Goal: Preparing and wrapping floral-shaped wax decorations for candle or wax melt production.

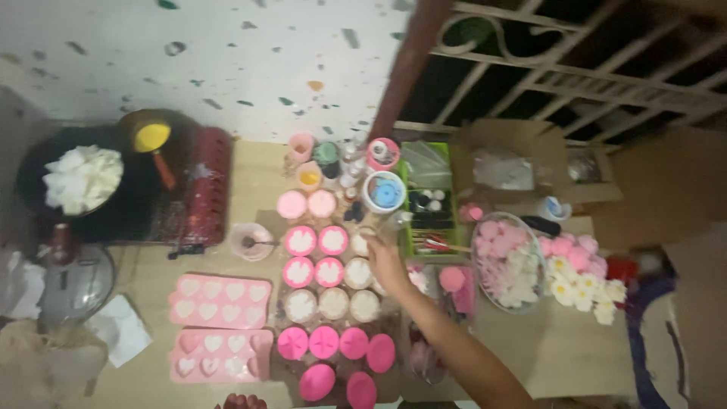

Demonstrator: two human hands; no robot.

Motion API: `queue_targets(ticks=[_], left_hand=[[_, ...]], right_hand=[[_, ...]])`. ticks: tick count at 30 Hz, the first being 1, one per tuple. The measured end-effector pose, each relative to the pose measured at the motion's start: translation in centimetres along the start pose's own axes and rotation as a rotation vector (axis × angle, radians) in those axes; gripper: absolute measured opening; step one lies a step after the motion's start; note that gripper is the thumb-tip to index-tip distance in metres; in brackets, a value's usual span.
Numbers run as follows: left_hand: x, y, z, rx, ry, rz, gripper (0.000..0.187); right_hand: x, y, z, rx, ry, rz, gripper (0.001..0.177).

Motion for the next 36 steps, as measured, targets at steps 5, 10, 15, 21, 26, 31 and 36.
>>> queue_targets(ticks=[5, 10, 15, 21, 26, 31, 36], left_hand=[[-1.4, -4.4, 1.6, -0.024, -0.101, -0.037, 0.039], [-8.3, -10.7, -3.7, 0.083, -0.448, -0.138, 0.052], [-17.6, -23.7, -11.1, 0.020, 0.080, 0.265, 0.066], [-25.6, -46.1, -21.1, 0.345, -0.312, 0.231, 0.084], [-30.3, -53.7, -29.8, 0.487, -0.478, 0.222, 0.083], [-32.8, -57.0, -36.3, 0.426, -0.216, 0.492, 0.083], [-31.5, -60.9, -36.5, -0.486, -0.437, 1.516, 0.064]], right_hand=[[5.5, -1.0, -7.9, -0.141, 0.016, 0.123, 0.016], [12.2, -2.3, -16.8, -0.384, -0.092, 0.006, 0.024], [20.6, -9.2, -24.6, 0.170, 0.082, 0.269, 0.021], [25.9, -9.8, -38.0, 0.408, -0.183, 0.289, 0.052], [31.0, -2.6, -45.0, 0.330, -0.137, 0.308, 0.066], [31.7, 6.7, -49.0, -0.111, -0.204, 0.096, 0.046], [30.4, 9.5, -52.1, -0.736, -0.242, 0.825, 0.055]])
Point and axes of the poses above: each hand's wrist, its own z-axis towards the middle knuckle, its own x-axis out of the back of the hand, y = z × x, the point moved 4 cm from there along z, towards the middle knuckle, and after that the axes turned 8 degrees about x, right-handed, at the moved point
